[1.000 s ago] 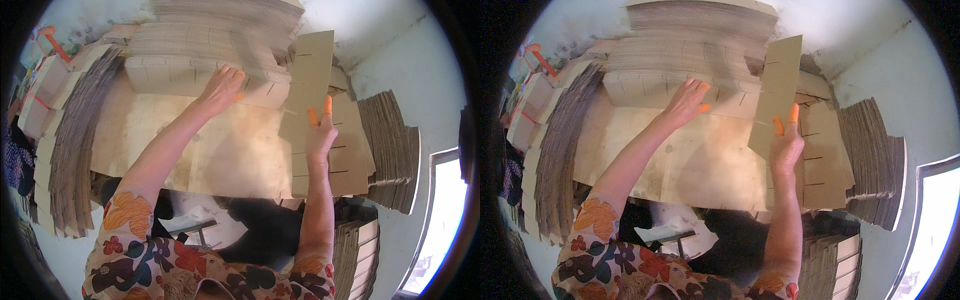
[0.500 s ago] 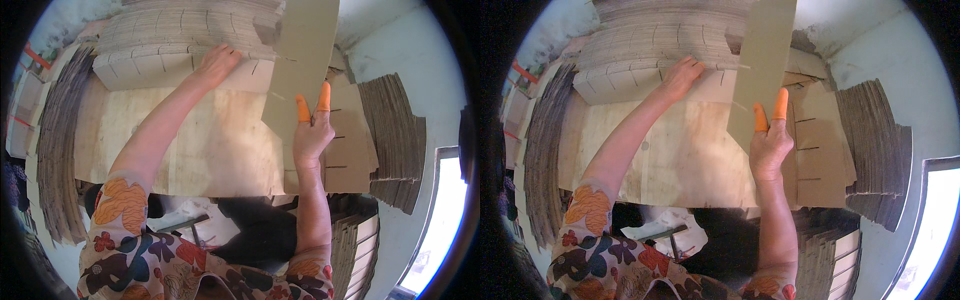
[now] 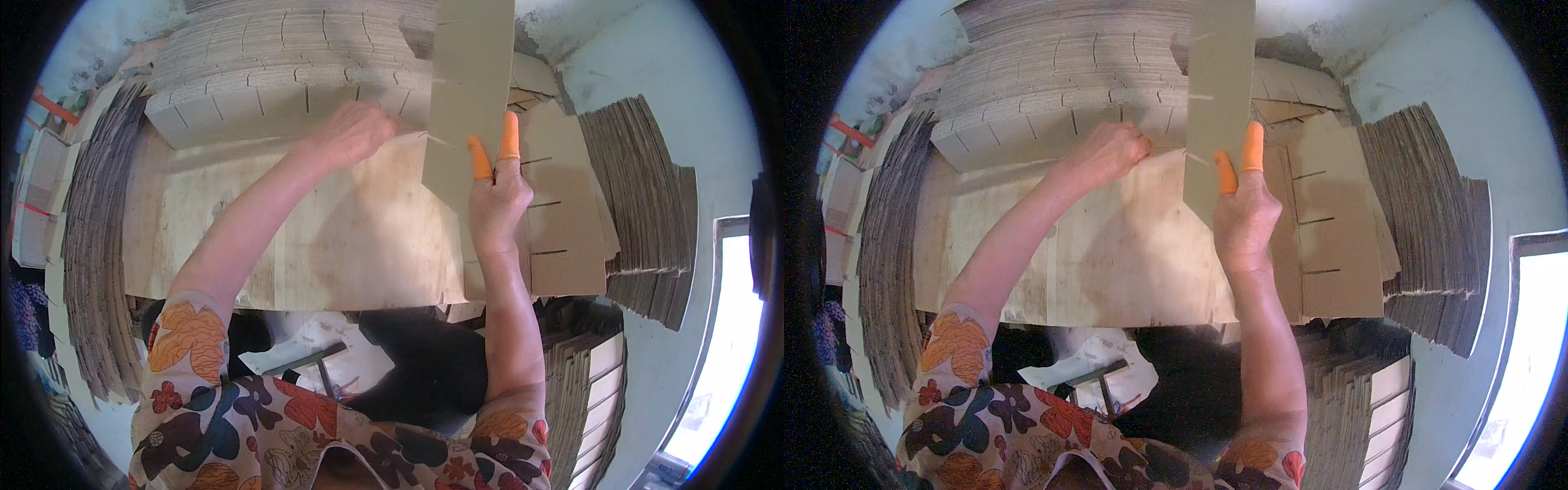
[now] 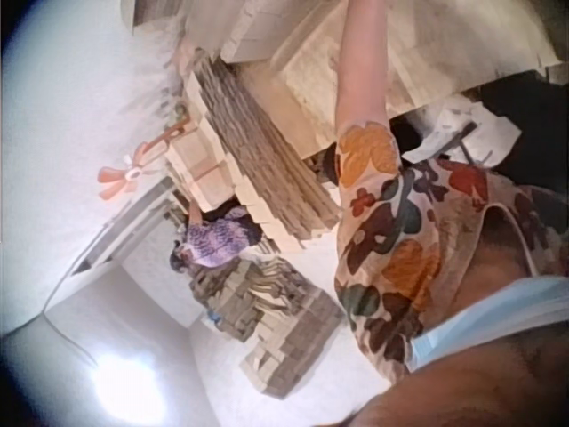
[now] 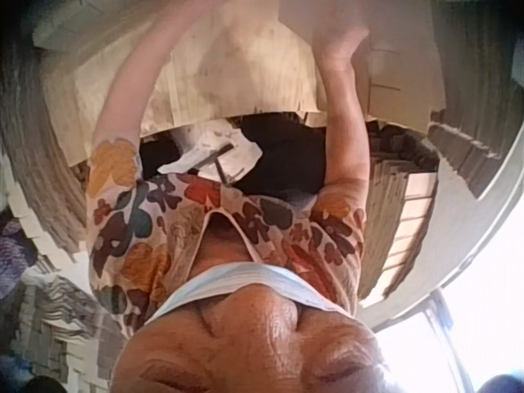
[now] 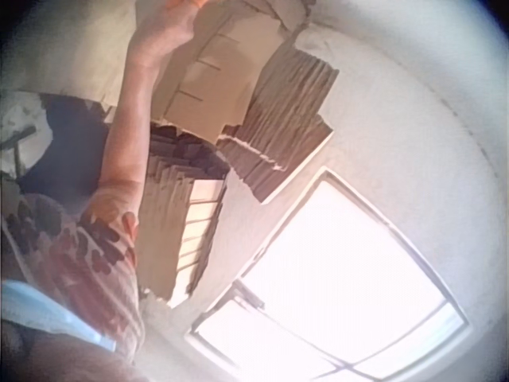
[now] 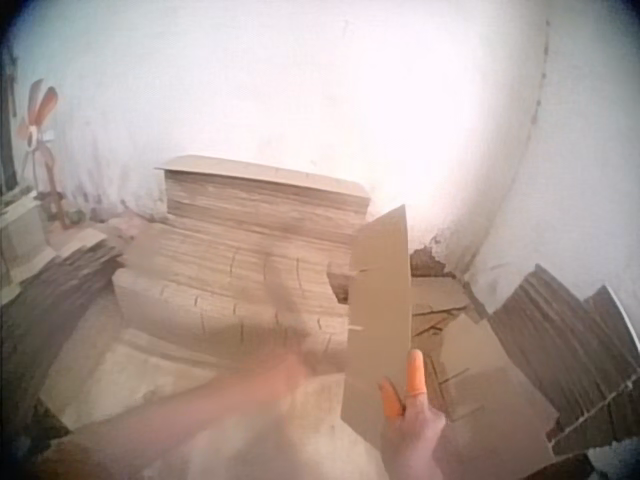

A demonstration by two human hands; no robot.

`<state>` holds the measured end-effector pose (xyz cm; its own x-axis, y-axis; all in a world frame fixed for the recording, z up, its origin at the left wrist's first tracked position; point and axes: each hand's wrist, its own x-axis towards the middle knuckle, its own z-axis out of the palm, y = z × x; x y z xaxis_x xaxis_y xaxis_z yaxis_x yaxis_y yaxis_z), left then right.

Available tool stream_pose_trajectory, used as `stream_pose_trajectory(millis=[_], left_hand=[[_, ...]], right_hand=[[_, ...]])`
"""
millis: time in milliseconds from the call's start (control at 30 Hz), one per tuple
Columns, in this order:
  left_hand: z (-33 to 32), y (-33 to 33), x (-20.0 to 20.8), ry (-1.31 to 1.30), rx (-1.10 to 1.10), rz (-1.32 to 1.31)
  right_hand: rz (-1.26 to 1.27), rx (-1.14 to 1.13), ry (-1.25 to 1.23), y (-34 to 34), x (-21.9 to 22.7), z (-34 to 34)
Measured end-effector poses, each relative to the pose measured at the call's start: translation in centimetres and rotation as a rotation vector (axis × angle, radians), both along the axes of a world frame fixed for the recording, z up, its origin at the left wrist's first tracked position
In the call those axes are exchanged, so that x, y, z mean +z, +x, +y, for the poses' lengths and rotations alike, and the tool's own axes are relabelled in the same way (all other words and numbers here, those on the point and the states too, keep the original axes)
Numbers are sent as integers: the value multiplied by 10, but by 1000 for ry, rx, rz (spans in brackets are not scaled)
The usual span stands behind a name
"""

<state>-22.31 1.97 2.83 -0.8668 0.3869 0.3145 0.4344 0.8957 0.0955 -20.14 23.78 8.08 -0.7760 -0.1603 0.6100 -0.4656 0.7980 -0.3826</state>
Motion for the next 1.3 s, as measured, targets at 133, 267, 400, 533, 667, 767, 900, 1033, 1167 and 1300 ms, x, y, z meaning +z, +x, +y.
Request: stream_pose_trajectory(millis=[133, 267, 400, 533, 667, 767, 900, 1033, 1167, 1300], left_hand=[[10, 13, 0, -59, -17, 29], [9, 21, 5, -52, -32, 10], [12, 25, 9, -47, -31, -19], [18, 35, 12, 49, -94, 46], [31, 52, 19, 183, -238, 185], [38, 64, 28, 127, -263, -23], [26, 48, 54, 366, 18, -427], [-16, -11, 37, 183, 196, -109], [-23, -47, -7, 36, 249, 156], [-24, -56, -14, -24, 266, 51]], right_hand=[[-4, -18, 11, 0, 0, 2], [-46, -5, 11, 1, 4, 3], [-90, 56, 73, -6, -11, 4], [-199, 299, 86, -5, -16, -2], [-328, 241, 245, -6, -39, 1], [-429, 201, 234, -6, -45, 4], [-358, 260, 75, -8, -54, 14], [-344, 220, 28, 6, -31, 6], [-341, 257, -76, 8, -25, 1], [-371, 235, -29, 9, -29, 1]])
